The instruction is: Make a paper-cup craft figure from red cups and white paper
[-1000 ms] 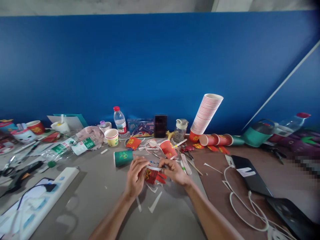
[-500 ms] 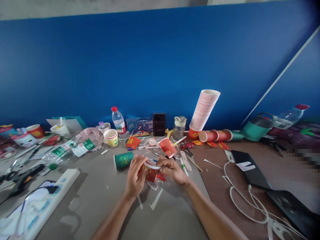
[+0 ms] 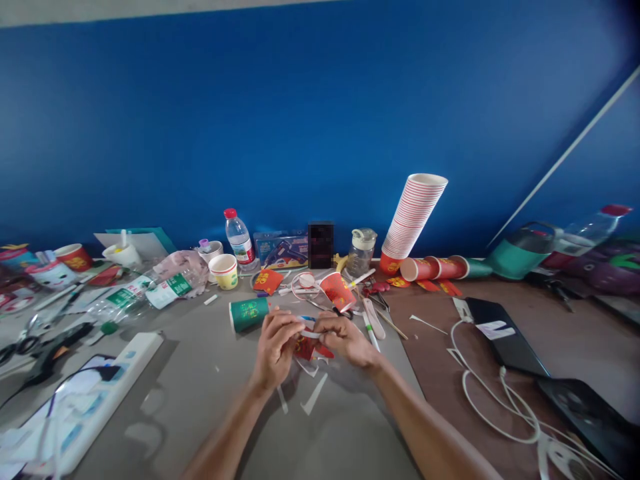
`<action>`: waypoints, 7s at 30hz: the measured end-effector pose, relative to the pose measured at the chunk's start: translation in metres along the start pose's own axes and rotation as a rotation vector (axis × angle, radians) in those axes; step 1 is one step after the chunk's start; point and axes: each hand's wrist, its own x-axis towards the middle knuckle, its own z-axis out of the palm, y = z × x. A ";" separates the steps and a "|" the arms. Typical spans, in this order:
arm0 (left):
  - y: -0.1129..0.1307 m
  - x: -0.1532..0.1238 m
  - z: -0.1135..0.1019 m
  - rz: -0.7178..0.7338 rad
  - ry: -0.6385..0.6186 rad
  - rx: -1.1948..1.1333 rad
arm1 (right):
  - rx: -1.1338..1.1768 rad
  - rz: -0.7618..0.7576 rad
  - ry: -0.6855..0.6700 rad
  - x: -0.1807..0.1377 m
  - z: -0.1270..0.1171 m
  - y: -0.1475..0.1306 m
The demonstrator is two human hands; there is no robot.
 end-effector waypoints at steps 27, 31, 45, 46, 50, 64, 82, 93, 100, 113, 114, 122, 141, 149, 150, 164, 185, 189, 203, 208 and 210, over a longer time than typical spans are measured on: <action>-0.002 0.000 -0.004 -0.126 0.142 0.012 | 0.019 -0.053 0.072 -0.001 0.005 0.017; 0.007 -0.003 0.000 -0.117 0.201 0.122 | -0.326 -0.217 0.230 0.001 0.013 0.019; 0.011 -0.007 0.012 0.069 0.028 0.204 | -0.685 -0.340 0.433 -0.002 0.030 0.027; 0.012 -0.006 0.012 0.061 0.034 0.196 | -0.698 -0.337 0.432 -0.002 0.030 0.026; 0.016 -0.005 0.013 0.006 0.063 0.159 | -0.750 -0.349 0.432 -0.002 0.030 0.023; 0.009 -0.001 -0.001 -0.017 0.173 0.140 | -0.820 -0.427 0.412 -0.006 0.026 0.016; 0.010 -0.001 -0.004 -0.084 0.183 0.102 | -0.796 -0.363 0.531 -0.008 0.018 0.005; 0.023 0.002 0.001 -0.115 0.120 -0.039 | -0.552 -0.280 0.671 -0.007 0.014 0.001; -0.006 0.004 -0.010 -0.397 0.472 -0.232 | -0.448 -0.063 1.077 -0.012 -0.034 0.010; -0.008 -0.001 -0.002 -0.491 0.384 -0.508 | -1.097 0.214 0.823 -0.019 -0.063 0.071; -0.008 -0.001 -0.002 -0.498 0.381 -0.519 | -1.114 0.234 0.783 -0.021 -0.062 0.074; -0.007 -0.002 -0.002 -0.484 0.327 -0.498 | -0.639 -0.126 0.654 -0.019 -0.023 0.025; 0.000 -0.003 -0.008 -0.425 0.205 -0.457 | -0.273 -0.216 0.559 -0.017 0.035 0.002; -0.015 0.007 -0.015 -0.611 0.228 -0.195 | -0.213 -0.082 0.584 -0.023 0.036 0.026; -0.015 0.008 -0.016 -0.617 0.173 -0.140 | -0.278 -0.081 0.546 -0.023 0.039 0.029; -0.003 0.006 -0.011 -0.748 -0.222 -0.512 | -0.486 0.032 0.455 -0.021 0.047 0.041; -0.005 0.000 0.002 -0.792 -0.276 -0.556 | 0.319 0.054 0.668 -0.016 0.027 0.026; -0.006 -0.001 0.004 -0.768 -0.225 -0.482 | 0.326 0.100 0.688 -0.014 0.037 0.027; 0.005 0.004 0.002 -0.698 -0.258 -0.466 | 0.126 0.109 0.665 -0.015 0.047 0.035; 0.011 0.008 0.000 -0.707 -0.255 -0.450 | 0.077 0.125 0.669 -0.015 0.047 0.035; 0.012 0.008 0.001 -0.722 -0.256 -0.460 | 0.054 0.130 0.683 -0.015 0.047 0.035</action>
